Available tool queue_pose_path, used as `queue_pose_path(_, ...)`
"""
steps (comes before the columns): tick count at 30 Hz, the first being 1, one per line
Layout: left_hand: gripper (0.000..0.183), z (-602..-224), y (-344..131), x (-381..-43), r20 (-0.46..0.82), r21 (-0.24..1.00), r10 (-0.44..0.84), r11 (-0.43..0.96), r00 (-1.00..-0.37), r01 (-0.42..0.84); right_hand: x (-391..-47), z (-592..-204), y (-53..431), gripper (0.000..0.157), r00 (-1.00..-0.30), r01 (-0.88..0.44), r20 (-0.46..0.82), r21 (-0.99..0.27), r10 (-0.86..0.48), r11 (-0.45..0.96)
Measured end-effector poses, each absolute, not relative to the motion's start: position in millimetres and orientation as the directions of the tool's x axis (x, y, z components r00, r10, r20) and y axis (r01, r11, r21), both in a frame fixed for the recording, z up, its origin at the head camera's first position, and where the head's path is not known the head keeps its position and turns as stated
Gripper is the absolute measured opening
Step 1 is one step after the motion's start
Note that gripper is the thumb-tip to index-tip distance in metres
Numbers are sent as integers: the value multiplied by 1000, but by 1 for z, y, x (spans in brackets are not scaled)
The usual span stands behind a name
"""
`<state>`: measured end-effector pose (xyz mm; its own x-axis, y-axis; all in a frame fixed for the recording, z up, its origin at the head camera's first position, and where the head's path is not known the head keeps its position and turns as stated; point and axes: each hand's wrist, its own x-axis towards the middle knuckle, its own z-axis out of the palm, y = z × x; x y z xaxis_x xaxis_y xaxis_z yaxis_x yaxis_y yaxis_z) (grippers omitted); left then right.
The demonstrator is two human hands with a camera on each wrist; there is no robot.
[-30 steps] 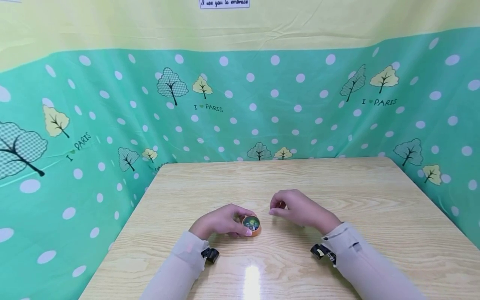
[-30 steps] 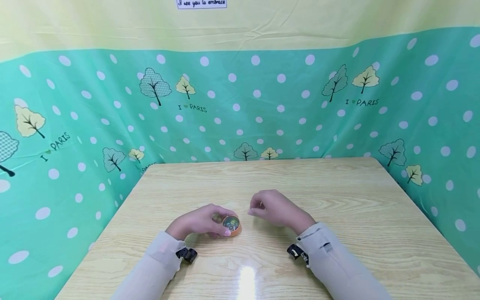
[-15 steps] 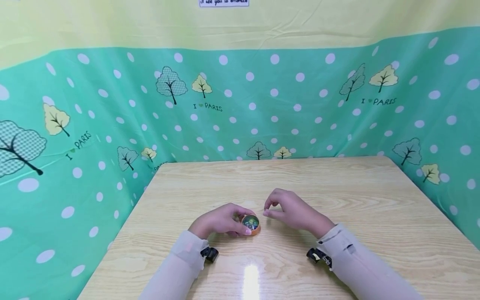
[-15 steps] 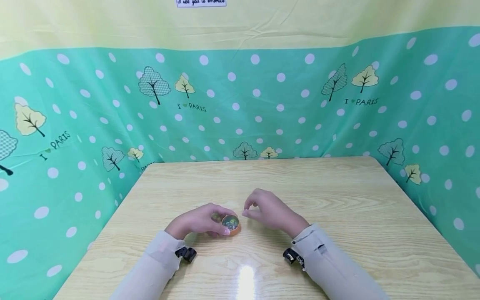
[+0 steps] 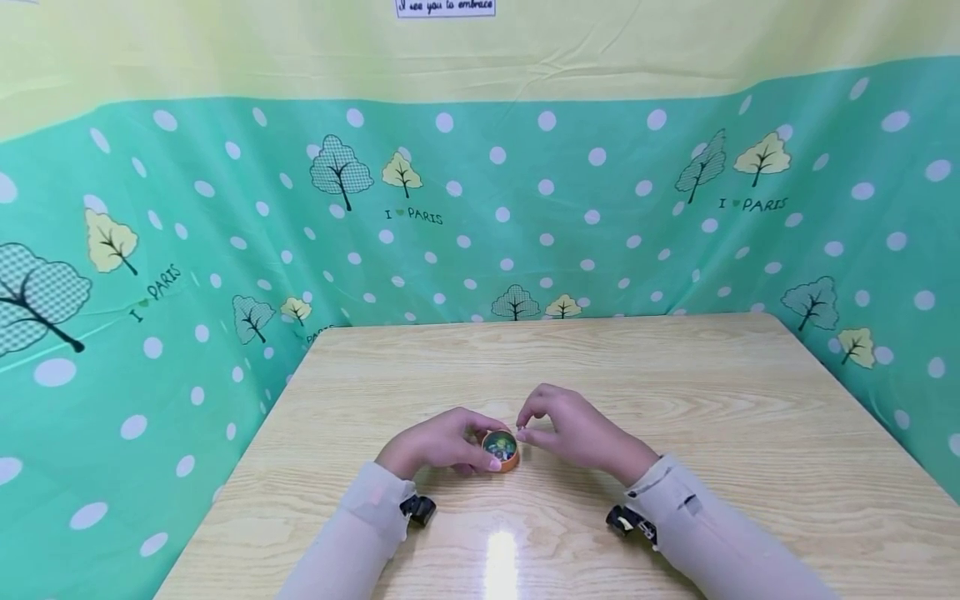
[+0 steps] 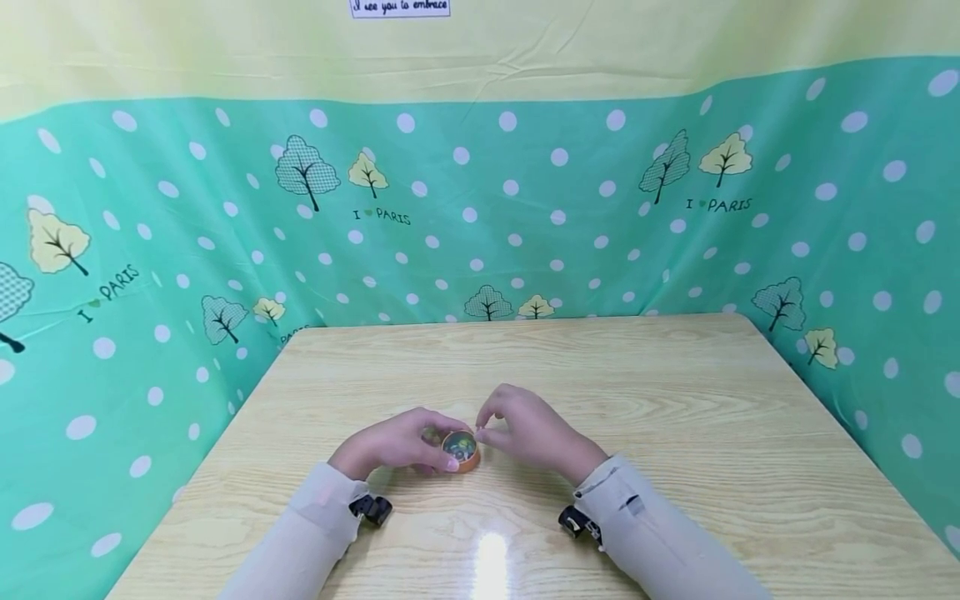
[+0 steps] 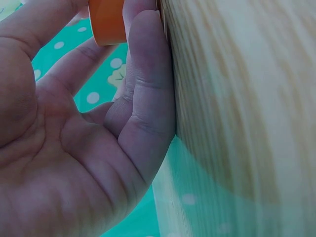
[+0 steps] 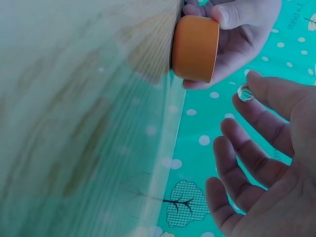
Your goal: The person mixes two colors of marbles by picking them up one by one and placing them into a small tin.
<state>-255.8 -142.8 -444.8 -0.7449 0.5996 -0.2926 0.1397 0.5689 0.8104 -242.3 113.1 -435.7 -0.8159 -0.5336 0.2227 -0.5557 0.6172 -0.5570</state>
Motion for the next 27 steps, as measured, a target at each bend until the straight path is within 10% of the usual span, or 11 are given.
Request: queue_pose_path(27, 48, -448, -143, -258, -276, 810, 614, 563, -740, 165, -235, -440, 105, 17, -772, -597, 213, -564, -598, 570)
